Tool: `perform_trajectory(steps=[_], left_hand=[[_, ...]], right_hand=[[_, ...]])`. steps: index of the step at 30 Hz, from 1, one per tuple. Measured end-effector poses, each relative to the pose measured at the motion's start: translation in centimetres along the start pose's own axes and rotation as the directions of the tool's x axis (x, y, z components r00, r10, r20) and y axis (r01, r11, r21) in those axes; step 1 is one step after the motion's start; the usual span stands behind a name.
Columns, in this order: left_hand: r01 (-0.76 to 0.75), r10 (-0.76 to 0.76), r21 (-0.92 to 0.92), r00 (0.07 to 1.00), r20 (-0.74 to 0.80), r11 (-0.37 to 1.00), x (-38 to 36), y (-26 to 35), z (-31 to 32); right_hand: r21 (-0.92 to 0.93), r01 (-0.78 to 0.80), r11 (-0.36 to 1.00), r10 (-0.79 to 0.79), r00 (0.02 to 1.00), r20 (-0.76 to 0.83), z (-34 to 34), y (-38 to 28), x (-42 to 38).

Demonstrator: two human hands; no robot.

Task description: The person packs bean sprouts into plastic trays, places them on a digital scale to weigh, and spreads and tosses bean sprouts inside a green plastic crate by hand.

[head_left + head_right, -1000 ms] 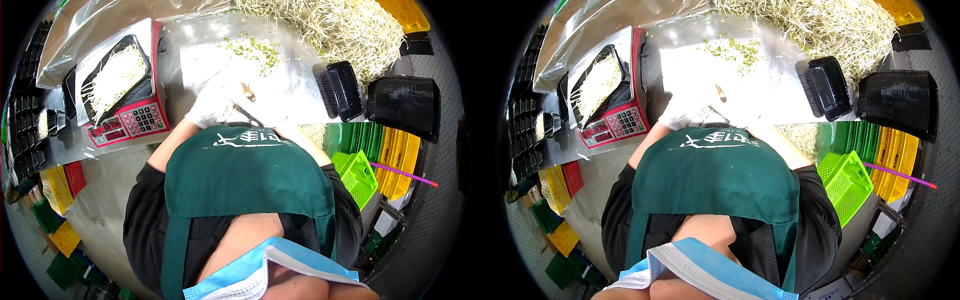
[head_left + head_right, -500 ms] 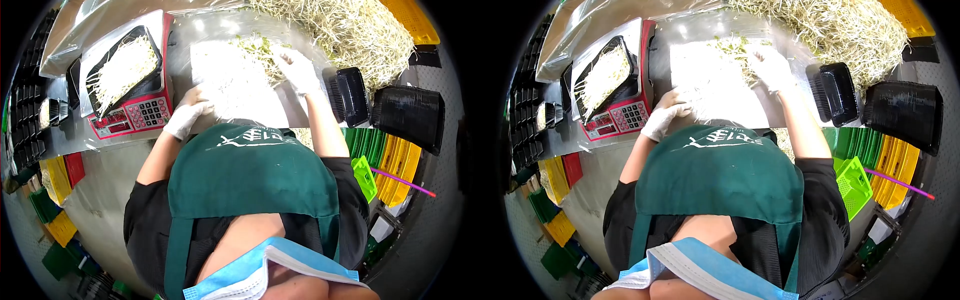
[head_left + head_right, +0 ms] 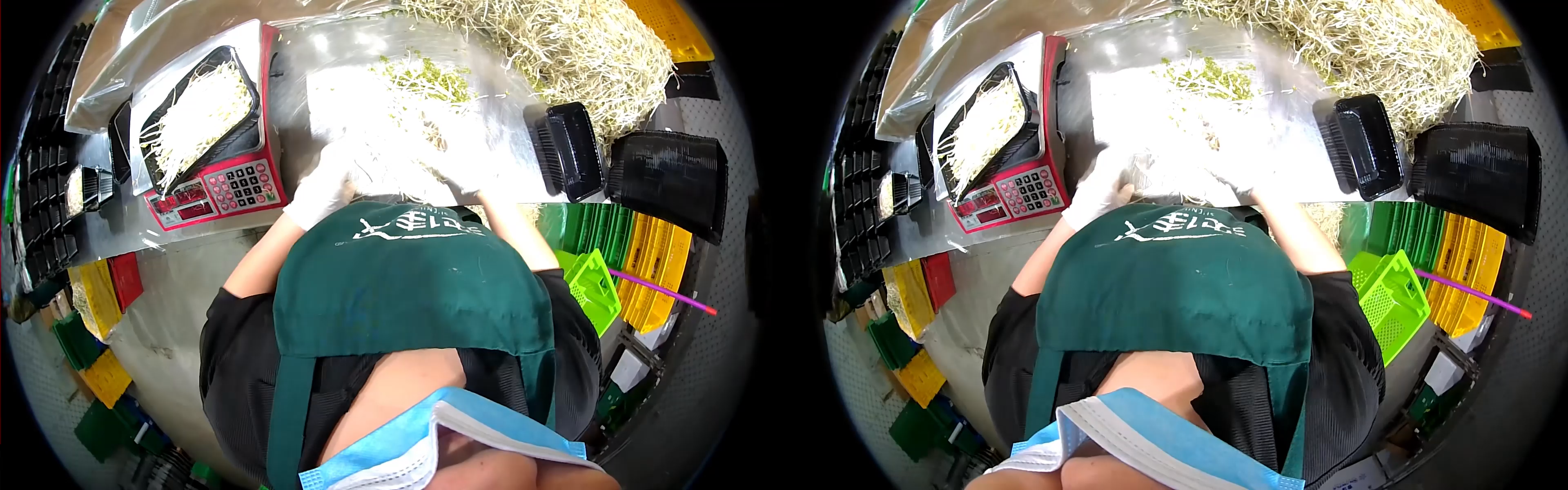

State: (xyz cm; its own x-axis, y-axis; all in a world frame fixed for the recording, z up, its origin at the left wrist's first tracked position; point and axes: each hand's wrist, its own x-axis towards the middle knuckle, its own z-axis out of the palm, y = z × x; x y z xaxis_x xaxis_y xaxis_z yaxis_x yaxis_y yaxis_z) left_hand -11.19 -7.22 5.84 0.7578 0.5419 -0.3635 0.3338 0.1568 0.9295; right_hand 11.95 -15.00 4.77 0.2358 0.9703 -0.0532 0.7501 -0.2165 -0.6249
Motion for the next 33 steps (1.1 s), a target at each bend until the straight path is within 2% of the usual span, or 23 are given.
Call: perform_trajectory(steps=[1, 2, 4, 6, 8, 9, 11, 13, 15, 16, 17, 18, 19, 20, 21, 23, 24, 25, 26, 27, 29, 32, 33], left_hand=[[-0.216, 0.2, -0.225, 0.975, -0.095, 0.95, 0.7, 0.5, 0.4], [-0.423, 0.554, 0.589, 0.831, -0.051, 0.689, 2.6, -2.2, 0.2], [-0.451, 0.53, 0.546, 0.848, 0.016, 0.706, 7.5, -5.0, 0.6], [-0.482, 0.51, 0.499, 0.855, 0.091, 0.72, 8.5, -3.5, 1.0], [-0.409, 0.506, 0.694, 0.86, 0.075, 0.592, 8.8, -1.1, 0.7], [-0.414, 0.51, 0.694, 0.857, 0.078, 0.589, 8.9, -1.0, 0.7], [-0.411, 0.688, 0.822, 0.725, 0.033, 0.394, 8.5, -1.5, 0.2], [-0.401, 0.746, 0.863, 0.665, 0.043, 0.307, 9.4, -2.6, -1.1], [-0.413, 0.752, 0.867, 0.656, 0.07, 0.279, 11.2, -4.9, -2.7], [-0.418, 0.76, 0.87, 0.645, 0.08, 0.263, 12.0, -5.5, -3.4], [-0.421, 0.769, 0.873, 0.633, 0.089, 0.245, 12.3, -5.7, -3.8], [-0.419, 0.77, 0.875, 0.632, 0.087, 0.245, 12.2, -4.3, -3.1], [-0.214, 0.58, 0.925, 0.815, -0.008, 0.314, 12.6, -2.6, -2.2], [0.007, 0.353, 0.944, 0.926, -0.13, 0.329, 12.7, -1.4, -1.6], [0.012, 0.352, 0.943, 0.926, -0.137, 0.334, 12.2, -2.3, -1.8], [-0.315, 0.647, 0.87, 0.762, -0.007, 0.38, 10.2, -5.0, -2.4], [-0.314, 0.643, 0.87, 0.766, -0.005, 0.381, 8.4, -4.3, -2.2], [-0.349, 0.5, 0.684, 0.866, -0.026, 0.64, 6.1, -2.7, -1.8], [-0.31, 0.342, 0.437, 0.94, 0.006, 0.844, 4.8, -2.0, -1.5], [-0.309, 0.34, 0.435, 0.94, 0.008, 0.845, 4.9, -2.2, -1.1], [-0.494, 0.545, 0.719, 0.817, 0.19, 0.489, 5.6, -2.8, 0.1], [-0.446, 0.492, 0.69, 0.858, 0.147, 0.57, 7.8, -3.5, 1.6], [-0.443, 0.493, 0.692, 0.858, 0.143, 0.57, 7.6, -3.3, 1.2]], right_hand=[[-0.045, -0.003, 0.999, 0.002, 1.0, -0.016, 1.0, -0.5, -0.6], [-0.084, 0.013, 0.996, -0.017, 0.999, -0.038, 1.8, -1.0, -1.2], [-0.092, 0.054, 0.994, -0.058, 0.997, -0.047, 3.0, -1.2, -1.7], [-0.044, 0.101, 0.994, -0.102, 0.995, -0.019, 2.9, -0.3, -1.3], [0.021, 0.119, 0.993, -0.12, 0.992, 0.05, 1.1, 0.7, -0.7], [0.001, 0.137, 0.991, -0.137, 0.988, 0.075, -0.6, 0.5, -0.8], [-0.05, 0.193, 0.98, -0.183, 0.97, 0.158, -3.8, 0.5, -1.3], [0.03, 0.271, 0.962, -0.272, 0.961, 0.051, -4.3, 4.7, 0.1], [-0.127, 0.272, 0.954, -0.285, 0.954, -0.096, -3.9, 8.5, 2.1], [-0.126, 0.272, 0.954, -0.285, 0.954, -0.096, -3.7, 8.6, 2.9], [-0.197, 0.107, 0.974, -0.12, 0.991, -0.055, -3.5, 8.4, 3.7], [-0.274, -0.056, 0.96, 0.05, 0.998, -0.027, -3.5, 8.1, 4.1], [-0.275, -0.053, 0.96, 0.047, 0.999, -0.027, -3.7, 7.6, 4.0], [-0.238, -0.139, 0.961, 0.154, 0.987, 0.044, -4.1, 7.0, 3.6], [-0.208, -0.226, 0.952, 0.254, 0.959, 0.122, -4.3, 6.5, 3.1], [-0.233, -0.165, 0.958, 0.181, 0.982, 0.051, -4.0, 6.7, 0.4], [0.059, -0.181, 0.982, 0.173, 0.978, 0.113, -4.5, 5.6, -1.3], [0.345, -0.203, 0.916, 0.152, 0.974, 0.169, -4.6, 5.0, -2.3], [0.347, -0.212, 0.913, 0.16, 0.972, 0.174, -4.1, 4.5, -2.4], [0.094, 0.088, 0.992, -0.086, 0.996, -0.019, -3.3, 3.5, -2.1], [-0.218, 0.345, 0.913, -0.378, 0.916, -0.133, -1.6, 2.4, -1.0], [-0.144, 0.402, 0.904, -0.411, 0.911, -0.039, 0.1, 2.1, 0.3], [-0.162, 0.211, 0.964, -0.197, 0.975, 0.099, -1.7, 0.9, 0.6]])
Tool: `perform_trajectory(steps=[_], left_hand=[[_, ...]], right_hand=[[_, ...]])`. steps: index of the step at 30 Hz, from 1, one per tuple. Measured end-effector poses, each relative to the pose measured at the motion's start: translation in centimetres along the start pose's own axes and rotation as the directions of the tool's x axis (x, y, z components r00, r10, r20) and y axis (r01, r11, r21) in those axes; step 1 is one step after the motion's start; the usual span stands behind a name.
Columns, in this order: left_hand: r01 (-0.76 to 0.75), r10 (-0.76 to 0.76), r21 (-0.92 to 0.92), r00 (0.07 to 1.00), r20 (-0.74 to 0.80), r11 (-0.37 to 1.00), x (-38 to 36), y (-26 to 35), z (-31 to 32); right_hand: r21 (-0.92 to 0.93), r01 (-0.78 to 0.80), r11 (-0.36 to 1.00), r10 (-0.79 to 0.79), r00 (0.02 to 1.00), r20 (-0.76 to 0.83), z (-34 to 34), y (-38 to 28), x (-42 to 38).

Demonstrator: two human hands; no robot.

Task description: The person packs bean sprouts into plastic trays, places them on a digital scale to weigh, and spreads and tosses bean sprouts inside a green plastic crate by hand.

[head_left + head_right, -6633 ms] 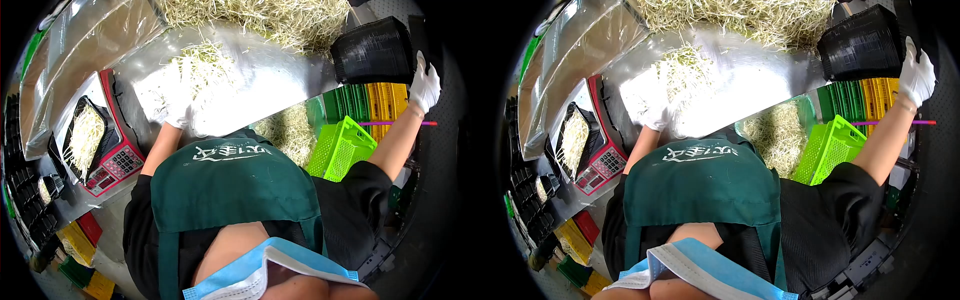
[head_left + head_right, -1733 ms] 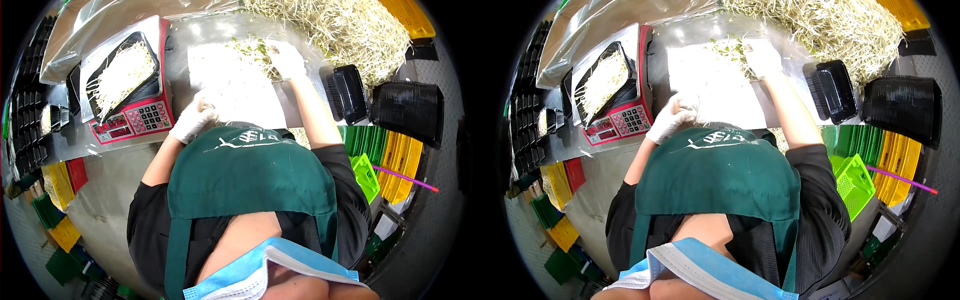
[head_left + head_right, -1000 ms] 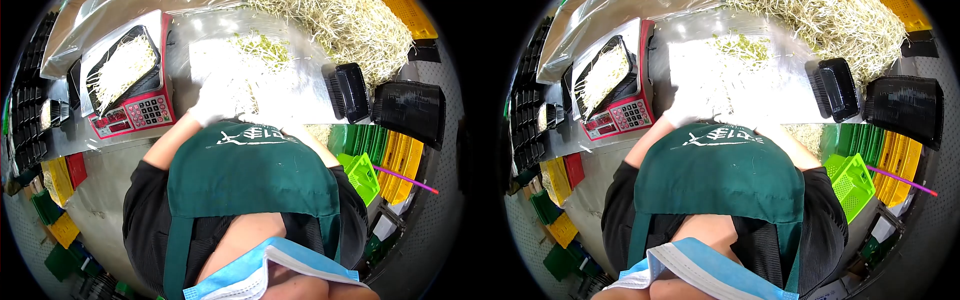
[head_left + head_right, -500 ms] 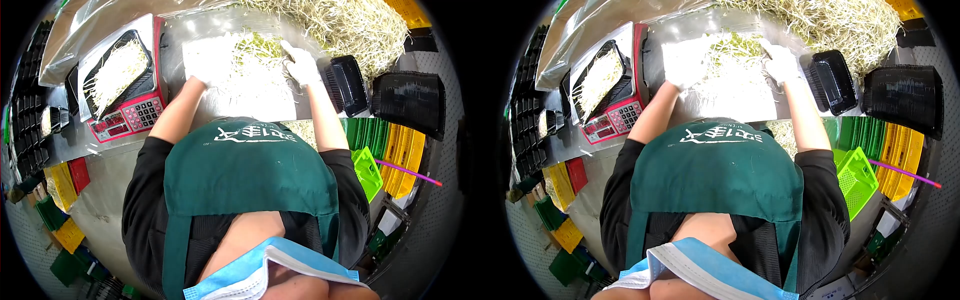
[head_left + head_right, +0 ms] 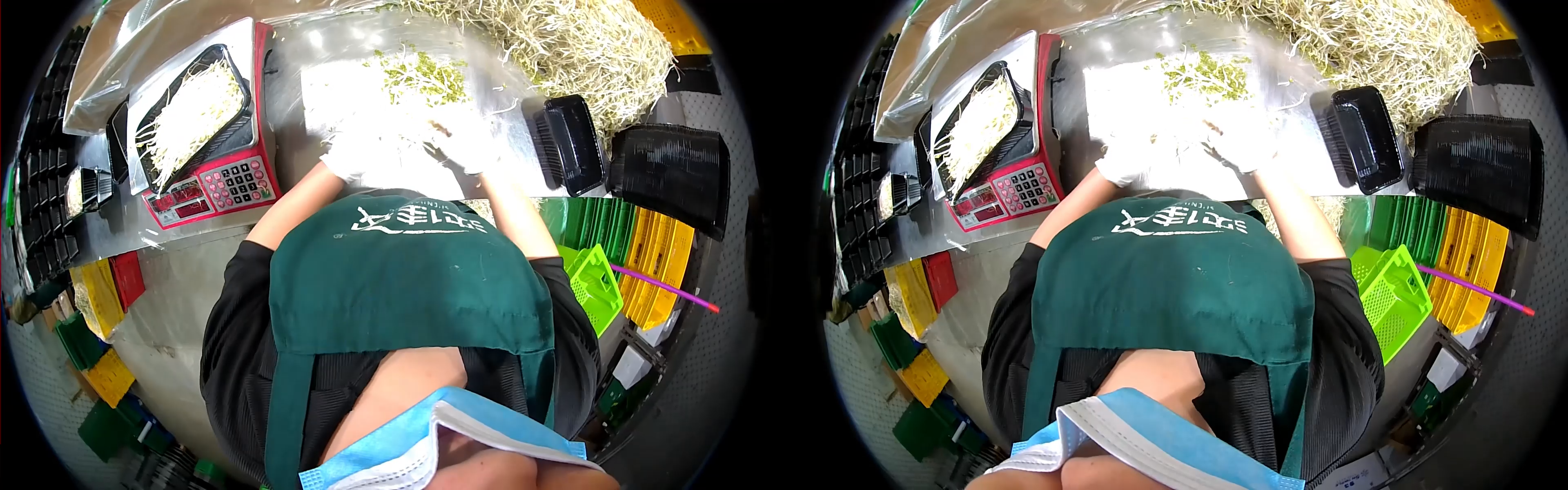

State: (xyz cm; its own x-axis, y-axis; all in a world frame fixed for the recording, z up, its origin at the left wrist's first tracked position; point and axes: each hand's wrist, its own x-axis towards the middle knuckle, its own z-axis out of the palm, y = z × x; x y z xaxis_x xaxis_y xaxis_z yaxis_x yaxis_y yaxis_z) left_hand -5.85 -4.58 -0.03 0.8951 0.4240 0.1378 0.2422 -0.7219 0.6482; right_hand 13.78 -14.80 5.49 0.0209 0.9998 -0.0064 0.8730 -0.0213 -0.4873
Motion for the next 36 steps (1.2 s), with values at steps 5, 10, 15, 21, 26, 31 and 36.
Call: perform_trajectory(steps=[5, 10, 15, 21, 26, 31, 36], left_hand=[[0.448, -0.467, -0.38, 0.883, 0.047, 0.809, -2.2, 1.6, -5.7], [0.297, -0.349, -0.223, 0.901, -0.256, 0.929, -5.0, -2.7, -3.6], [0.239, -0.22, 0.043, 0.939, -0.266, 0.97, -4.4, -2.2, -2.0], [0.332, -0.391, -0.425, 0.918, -0.058, 0.842, -3.4, -3.1, -1.7], [0.065, -0.079, -0.118, 0.989, -0.124, 0.991, -3.8, 1.7, -1.4], [0.051, 0.014, 0.188, 0.944, -0.33, 0.981, -2.9, -0.9, 1.4], [0.338, -0.63, -0.757, 0.766, -0.123, 0.56, -2.7, 1.3, -2.8]], right_hand=[[0.397, -0.208, 0.894, 0.178, 0.978, 0.111, -2.0, 3.1, -2.4], [0.458, -0.104, 0.883, 0.2, 0.965, -0.168, 0.2, 6.6, -5.0], [0.272, -0.109, 0.956, 0.149, 0.98, -0.132, -0.9, 3.9, -4.8], [-0.036, -0.264, 0.964, 0.243, 0.925, -0.293, -0.1, 8.3, -3.7], [0.01, -0.245, 0.969, 0.245, 0.96, -0.134, 2.3, 3.5, -4.3], [0.47, -0.346, 0.812, 0.45, 0.884, -0.126, 2.5, 4.2, -3.5], [0.922, -0.147, 0.357, 0.517, 0.853, -0.064, -2.3, 3.2, -4.0]])
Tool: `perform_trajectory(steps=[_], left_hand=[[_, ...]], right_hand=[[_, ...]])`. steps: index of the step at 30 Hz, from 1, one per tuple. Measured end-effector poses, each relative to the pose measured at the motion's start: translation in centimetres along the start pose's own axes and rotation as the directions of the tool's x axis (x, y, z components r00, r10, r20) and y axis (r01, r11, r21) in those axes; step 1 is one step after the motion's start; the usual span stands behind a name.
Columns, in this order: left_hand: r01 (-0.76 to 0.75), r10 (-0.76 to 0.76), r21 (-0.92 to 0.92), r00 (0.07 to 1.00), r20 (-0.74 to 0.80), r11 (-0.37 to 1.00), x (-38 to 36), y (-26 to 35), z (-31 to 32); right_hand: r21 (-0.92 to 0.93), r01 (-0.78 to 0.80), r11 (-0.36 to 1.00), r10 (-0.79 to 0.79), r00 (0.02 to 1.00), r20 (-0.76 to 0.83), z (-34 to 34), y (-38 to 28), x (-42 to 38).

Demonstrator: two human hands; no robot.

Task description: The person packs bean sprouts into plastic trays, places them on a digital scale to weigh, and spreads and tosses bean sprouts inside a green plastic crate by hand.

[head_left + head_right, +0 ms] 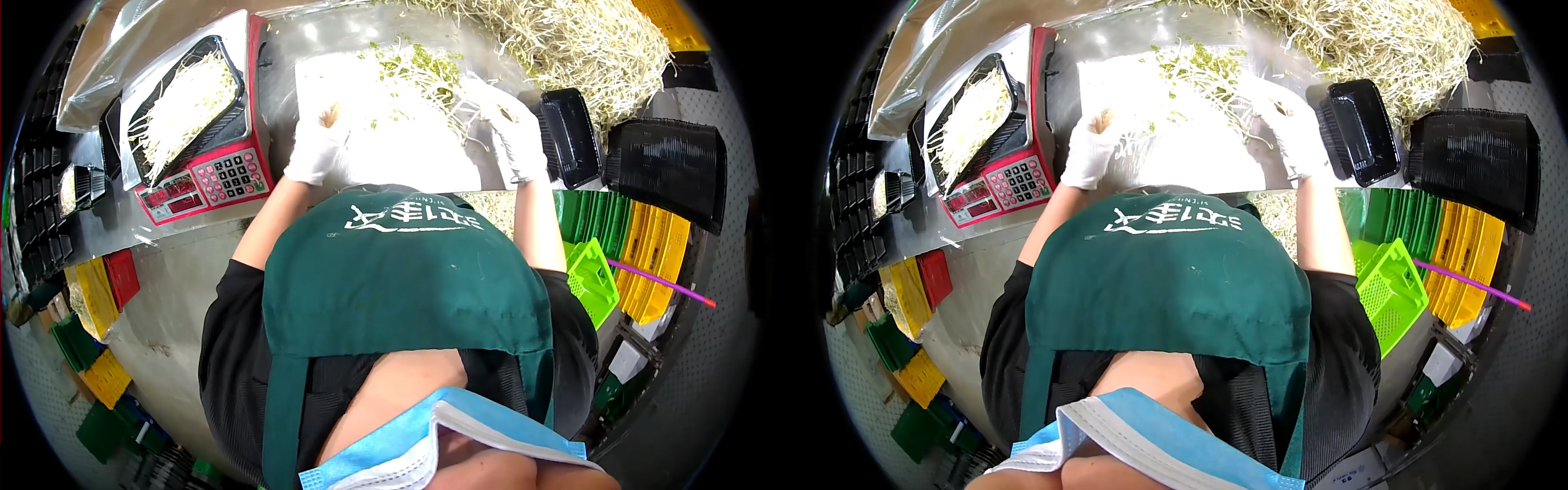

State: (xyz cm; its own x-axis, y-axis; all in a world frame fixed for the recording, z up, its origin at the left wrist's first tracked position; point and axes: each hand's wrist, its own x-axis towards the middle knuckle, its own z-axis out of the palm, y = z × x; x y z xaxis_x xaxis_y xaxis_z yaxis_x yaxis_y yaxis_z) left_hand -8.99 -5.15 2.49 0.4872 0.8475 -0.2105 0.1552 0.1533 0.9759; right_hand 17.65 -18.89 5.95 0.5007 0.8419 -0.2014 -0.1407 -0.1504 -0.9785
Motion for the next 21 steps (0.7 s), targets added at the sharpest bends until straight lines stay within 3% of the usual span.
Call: perform_trajectory(steps=[2, 3, 5, 6, 8, 9, 10, 12, 13, 14, 15, 16, 17, 20, 21], left_hand=[[0.012, -0.007, 0.073, 0.998, -0.063, 0.997, 0.8, -1.2, -0.6], [0.002, 0.003, 0.072, 0.998, -0.066, 0.997, 0.8, -1.1, -0.6], [-0.038, 0.038, -0.107, 0.999, -0.008, 0.994, -0.5, -1.4, -0.6], [-0.032, 0.031, -0.106, 0.999, -0.006, 0.994, -0.4, -2.2, -0.9], [-0.205, 0.186, 0.182, 0.975, 0.119, 0.962, 0.2, -3.3, -1.7], [-0.208, 0.189, 0.18, 0.975, 0.119, 0.961, 0.3, -3.3, -1.7], [-0.302, 0.29, 0.368, 0.953, 0.089, 0.88, 0.1, -3.3, -1.6], [-0.399, 0.476, 0.699, 0.874, 0.095, 0.593, -1.0, -2.7, -1.4], [-0.405, 0.555, 0.822, 0.821, 0.134, 0.4, -1.3, -2.4, -1.3], [-0.403, 0.589, 0.867, 0.791, 0.169, 0.293, -1.2, -2.7, -1.4], [-0.391, 0.62, 0.902, 0.758, 0.203, 0.183, -1.1, -3.1, -1.4], [-0.417, 0.564, 0.847, 0.806, 0.177, 0.33, -0.2, -4.7, -1.8], [-0.421, 0.534, 0.813, 0.829, 0.166, 0.402, -0.1, -5.0, -1.8], [-0.379, 0.504, 0.654, 0.864, -0.003, 0.654, -0.3, -5.1, -1.8], [-0.376, 0.504, 0.658, 0.864, -0.008, 0.653, -0.5, -5.3, -2.0]], right_hand=[[-0.226, -0.026, 0.974, 0.036, 0.999, 0.041, -0.7, 0.6, 0.6], [-0.111, 0.073, 0.991, -0.069, 0.997, 0.04, -1.2, 1.7, 0.8], [-0.099, 0.034, 0.995, -0.03, 0.999, 0.039, -1.8, 2.6, 0.7], [-0.085, -0.005, 0.996, 0.007, 0.999, 0.034, -2.0, 3.0, 0.4], [-0.392, 0.16, 0.906, -0.098, 0.98, 0.174, -2.0, 4.2, 0.9], [-0.595, 0.218, 0.773, -0.124, 0.973, 0.195, -1.9, 3.5, 0.5], [-0.597, 0.221, 0.771, -0.124, 0.972, 0.199, -1.6, 2.5, 0.1], [-0.715, 0.456, 0.53, -0.438, 0.869, 0.229, -1.2, 1.2, -0.7], [-0.706, 0.441, 0.555, -0.376, 0.89, 0.26, -0.3, 0.0, -0.8], [-0.706, 0.435, 0.558, -0.376, 0.892, 0.253, 0.4, 0.8, -0.6], [-0.782, 0.516, 0.35, -0.423, 0.832, 0.359, 1.1, 2.2, -0.2], [-0.812, 0.571, 0.119, -0.441, 0.763, 0.472, 2.1, 3.0, 0.1], [-0.842, 0.539, 0.032, -0.457, 0.757, 0.467, 4.0, 2.1, -0.5], [-0.86, 0.505, 0.072, -0.484, 0.772, 0.413, 5.1, 4.1, 1.5], [-0.857, 0.511, 0.073, -0.485, 0.769, 0.417, 5.2, 3.9, 1.6]])
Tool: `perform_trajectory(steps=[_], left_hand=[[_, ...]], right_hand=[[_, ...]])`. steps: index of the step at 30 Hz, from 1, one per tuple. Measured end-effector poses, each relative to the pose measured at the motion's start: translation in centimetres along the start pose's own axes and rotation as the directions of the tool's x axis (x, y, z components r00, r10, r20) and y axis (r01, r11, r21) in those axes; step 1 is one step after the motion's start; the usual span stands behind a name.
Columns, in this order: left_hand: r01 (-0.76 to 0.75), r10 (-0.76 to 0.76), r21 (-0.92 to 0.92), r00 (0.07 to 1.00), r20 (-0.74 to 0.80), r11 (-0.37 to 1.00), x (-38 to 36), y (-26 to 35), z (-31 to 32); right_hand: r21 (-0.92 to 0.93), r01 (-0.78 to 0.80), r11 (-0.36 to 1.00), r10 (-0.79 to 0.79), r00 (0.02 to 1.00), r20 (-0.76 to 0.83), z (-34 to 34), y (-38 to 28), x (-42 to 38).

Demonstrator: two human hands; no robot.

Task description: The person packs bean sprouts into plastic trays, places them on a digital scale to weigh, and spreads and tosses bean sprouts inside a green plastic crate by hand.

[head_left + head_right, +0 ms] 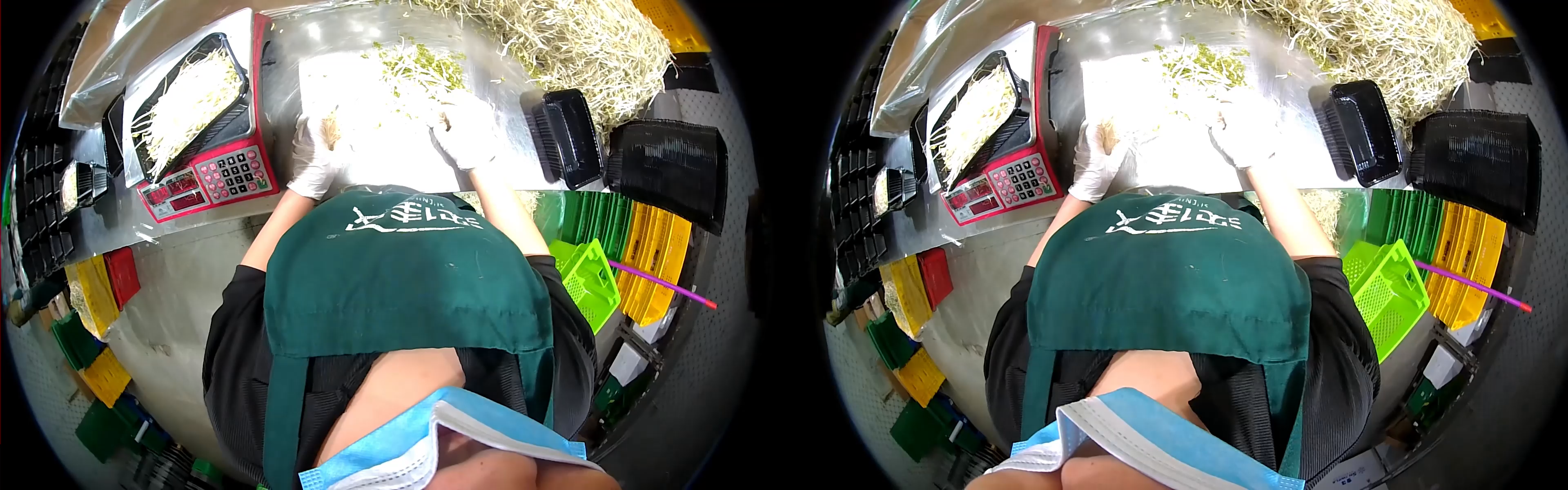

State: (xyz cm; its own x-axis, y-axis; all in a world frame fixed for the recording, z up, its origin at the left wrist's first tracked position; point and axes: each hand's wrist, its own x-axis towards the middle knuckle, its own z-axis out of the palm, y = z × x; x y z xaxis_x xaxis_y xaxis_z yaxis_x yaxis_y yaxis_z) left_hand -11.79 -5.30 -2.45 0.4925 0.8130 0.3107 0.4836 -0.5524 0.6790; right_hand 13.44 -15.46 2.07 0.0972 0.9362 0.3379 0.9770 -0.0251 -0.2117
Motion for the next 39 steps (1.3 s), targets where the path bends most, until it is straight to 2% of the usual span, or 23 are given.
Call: perform_trajectory(steps=[3, 5, 8, 10, 11, 13, 16, 18, 21, 22, 24, 25, 26, 27, 31, 32, 33, 34, 35, 36, 37, 38, 39], left_hand=[[-0.068, 0.07, 0.086, 0.997, -0.023, 0.994, -0.6, -0.1, -0.3], [0.104, -0.104, 0.054, 0.995, 0.004, 0.993, -1.5, 1.1, -0.9], [0.08, -0.098, 0.174, 0.991, 0.092, 0.981, -1.4, 1.6, -1.4], [-0.022, -0.019, 0.272, 0.989, 0.146, 0.962, -1.3, 1.1, -0.3], [-0.13, 0.06, 0.364, 0.978, 0.197, 0.922, -1.1, 0.7, 0.4], [-0.224, 0.142, 0.372, 0.961, 0.236, 0.9, 0.1, 0.7, 2.2], [-0.122, 0.103, 0.085, 0.974, 0.204, 0.989, 1.7, 1.3, 3.0], [0.094, -0.042, -0.236, 0.975, 0.217, 0.967, 2.4, 1.7, 2.1], [0.421, -0.246, -0.588, 0.901, 0.357, 0.691, 2.2, 3.2, -1.1], [0.417, -0.215, -0.581, 0.897, 0.385, 0.699, 1.8, 4.0, -2.2], [-0.215, 0.258, -0.18, 0.93, 0.261, 0.96, 1.9, 4.9, -3.5], [-0.083, 0.176, -0.299, 0.938, 0.299, 0.951, 1.5, 6.9, -3.4], [-0.245, 0.294, -0.216, 0.925, 0.241, 0.945, 1.1, 6.2, -2.0], [-0.399, 0.416, -0.12, 0.89, 0.189, 0.909, 1.2, 5.7, -1.0], [-0.259, 0.342, -0.29, 0.895, 0.288, 0.921, 0.8, 4.5, -2.4], [0.02, 0.139, -0.43, 0.932, 0.335, 0.903, 0.2, 5.2, -4.1], [-0.029, 0.107, -0.213, 0.924, 0.366, 0.977, -0.1, 4.8, -4.7], [-0.088, 0.075, 0.013, 0.915, 0.396, 0.996, -0.4, 4.4, -5.4], [-0.082, 0.07, 0.013, 0.914, 0.4, 0.997, -0.6, 4.2, -4.2], [0.137, 0.024, -0.371, 0.917, 0.398, 0.919, -0.5, 4.3, -2.5], [0.319, -0.016, -0.684, 0.912, 0.41, 0.656, -0.1, 4.5, -1.2], [0.055, 0.12, -0.383, 0.9, 0.42, 0.922, 0.7, 5.2, -1.3], [0.054, 0.119, -0.382, 0.901, 0.416, 0.923, 0.6, 5.2, -0.5]], right_hand=[[0.085, -0.245, 0.966, 0.219, 0.946, 0.238, -3.0, 0.3, 0.0], [0.59, -0.285, 0.755, 0.262, 0.957, 0.127, -6.7, 1.3, -2.0], [0.538, -0.479, 0.693, 0.245, 0.859, 0.45, -11.3, 4.5, -6.8], [0.035, -0.597, 0.801, 0.4, 0.579, 0.711, -12.5, 6.8, -8.2], [0.031, -0.601, 0.799, 0.407, 0.577, 0.708, -12.0, 6.6, -7.8], [0.255, -0.455, 0.854, 0.359, 0.867, 0.344, -9.8, 4.7, -6.5], [0.088, -0.255, 0.963, 0.249, 0.965, 0.079, -4.2, 3.9, -4.0], [0.036, -0.661, 0.75, 0.588, 0.691, 0.42, -3.2, 3.2, -1.3], [0.34, -0.704, 0.623, 0.528, 0.7, 0.481, -3.8, 5.4, -1.9], [0.493, -0.552, 0.672, 0.443, 0.834, 0.33, -4.4, 5.2, -2.3], [0.62, -0.502, 0.603, 0.367, 0.865, 0.344, -5.6, 3.0, -1.4], [0.731, -0.449, 0.515, 0.291, 0.893, 0.344, -5.7, 1.9, -1.2], [0.53, -0.627, 0.571, 0.321, 0.765, 0.559, -4.4, 1.8, -1.0], [0.531, -0.624, 0.573, 0.32, 0.767, 0.557, -4.5, 0.5, -0.4], [0.399, -0.327, 0.857, 0.078, 0.847, 0.526, -3.8, -1.3, -0.1], [0.596, -0.408, 0.691, 0.061, 0.855, 0.515, -3.8, -1.3, -0.4], [0.749, -0.461, 0.476, 0.051, 0.864, 0.5, -3.7, -1.4, -0.7], [0.749, -0.465, 0.472, 0.051, 0.862, 0.503, -3.5, -1.9, -1.1], [0.612, -0.27, 0.744, 0.05, 0.935, 0.351, -3.3, -2.8, -1.3], [0.371, -0.063, 0.926, -0.011, 0.981, 0.195, -3.0, -3.5, -1.3], [0.371, -0.059, 0.927, -0.015, 0.981, 0.193, -2.6, -4.0, -1.1], [0.346, -0.056, 0.937, -0.007, 0.984, 0.178, -2.1, -4.6, -0.9], [0.321, -0.054, 0.946, 0.001, 0.987, 0.163, -1.6, -5.2, -0.7]])
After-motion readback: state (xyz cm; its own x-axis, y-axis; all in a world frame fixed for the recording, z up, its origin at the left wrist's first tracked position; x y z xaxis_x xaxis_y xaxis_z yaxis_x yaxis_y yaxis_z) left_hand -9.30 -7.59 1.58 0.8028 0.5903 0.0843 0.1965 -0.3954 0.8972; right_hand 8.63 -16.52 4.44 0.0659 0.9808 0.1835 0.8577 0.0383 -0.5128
